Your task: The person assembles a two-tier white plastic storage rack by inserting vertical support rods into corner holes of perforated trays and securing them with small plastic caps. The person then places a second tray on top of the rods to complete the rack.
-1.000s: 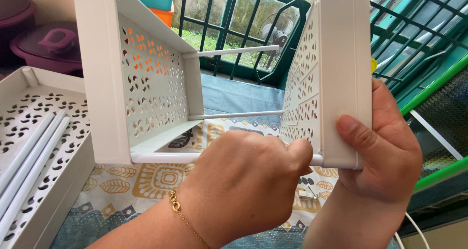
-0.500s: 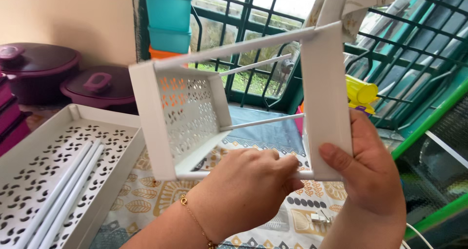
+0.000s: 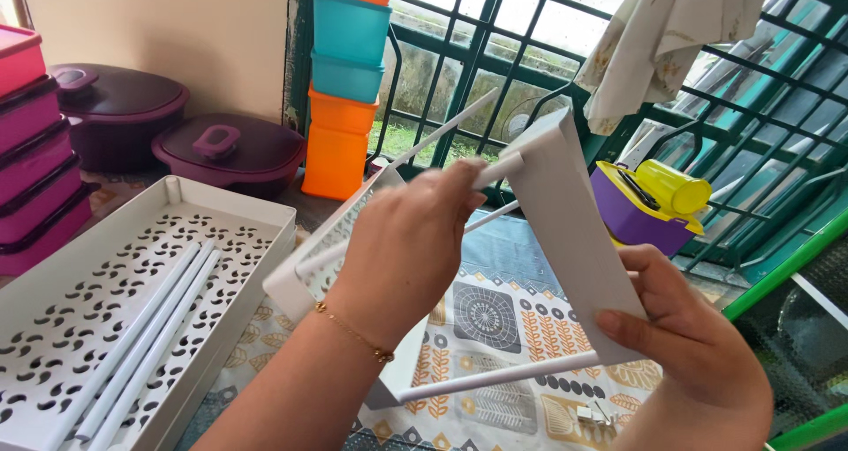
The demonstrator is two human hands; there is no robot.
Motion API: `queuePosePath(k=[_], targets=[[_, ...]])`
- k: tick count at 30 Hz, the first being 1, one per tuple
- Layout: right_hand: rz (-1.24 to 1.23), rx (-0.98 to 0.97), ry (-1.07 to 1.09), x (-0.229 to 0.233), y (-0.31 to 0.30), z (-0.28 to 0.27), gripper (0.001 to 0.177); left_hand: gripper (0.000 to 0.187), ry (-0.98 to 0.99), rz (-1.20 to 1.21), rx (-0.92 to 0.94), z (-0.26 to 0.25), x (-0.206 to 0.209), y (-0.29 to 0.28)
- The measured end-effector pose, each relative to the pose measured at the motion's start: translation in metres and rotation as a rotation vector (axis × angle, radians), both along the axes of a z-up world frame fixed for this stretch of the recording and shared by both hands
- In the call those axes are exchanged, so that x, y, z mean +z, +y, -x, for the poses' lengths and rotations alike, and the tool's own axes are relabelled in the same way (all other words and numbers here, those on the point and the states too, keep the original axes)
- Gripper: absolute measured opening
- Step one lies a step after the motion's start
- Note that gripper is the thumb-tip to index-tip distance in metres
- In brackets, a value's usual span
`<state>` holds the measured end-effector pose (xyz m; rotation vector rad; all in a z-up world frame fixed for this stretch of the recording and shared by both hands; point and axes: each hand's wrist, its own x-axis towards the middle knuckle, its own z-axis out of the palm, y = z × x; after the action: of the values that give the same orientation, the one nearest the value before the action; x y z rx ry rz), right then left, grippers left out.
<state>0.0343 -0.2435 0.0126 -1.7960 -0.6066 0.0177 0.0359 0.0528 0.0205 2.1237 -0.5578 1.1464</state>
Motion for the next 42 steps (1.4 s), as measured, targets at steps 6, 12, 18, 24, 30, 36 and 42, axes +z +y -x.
queuePosePath(k=[6, 12, 18, 24, 30, 36, 42], targets=[[0.249, -0.305, -0.115, 0.006, 0.002, 0.006, 0.036, 0.027, -0.021, -0.013, -0.218, 0.002, -0.017, -0.022], [0.214, -0.664, -0.218, 0.01, 0.027, -0.003, 0.024, 0.023, -0.169, -0.09, -0.242, 0.011, -0.022, -0.036], [0.101, -0.667, -0.162, 0.007, 0.055, -0.013, 0.02, 0.023, -0.076, -0.118, -0.186, 0.007, -0.017, -0.03], [0.033, -0.655, -0.252, 0.006, 0.065, -0.002, 0.016, 0.016, -0.054, -0.089, -0.154, 0.01, -0.015, -0.025], [-0.063, -0.658, -0.44, -0.003, 0.073, 0.009, 0.017, 0.016, -0.046, -0.031, -0.179, 0.011, -0.017, -0.025], [-0.203, -0.671, -0.566, -0.008, 0.069, -0.002, 0.015, 0.019, -0.016, -0.037, -0.187, 0.017, -0.018, -0.031], [-0.214, -0.719, -0.619, -0.016, 0.063, -0.014, 0.013, 0.017, 0.033, -0.032, -0.232, 0.016, -0.021, -0.034]])
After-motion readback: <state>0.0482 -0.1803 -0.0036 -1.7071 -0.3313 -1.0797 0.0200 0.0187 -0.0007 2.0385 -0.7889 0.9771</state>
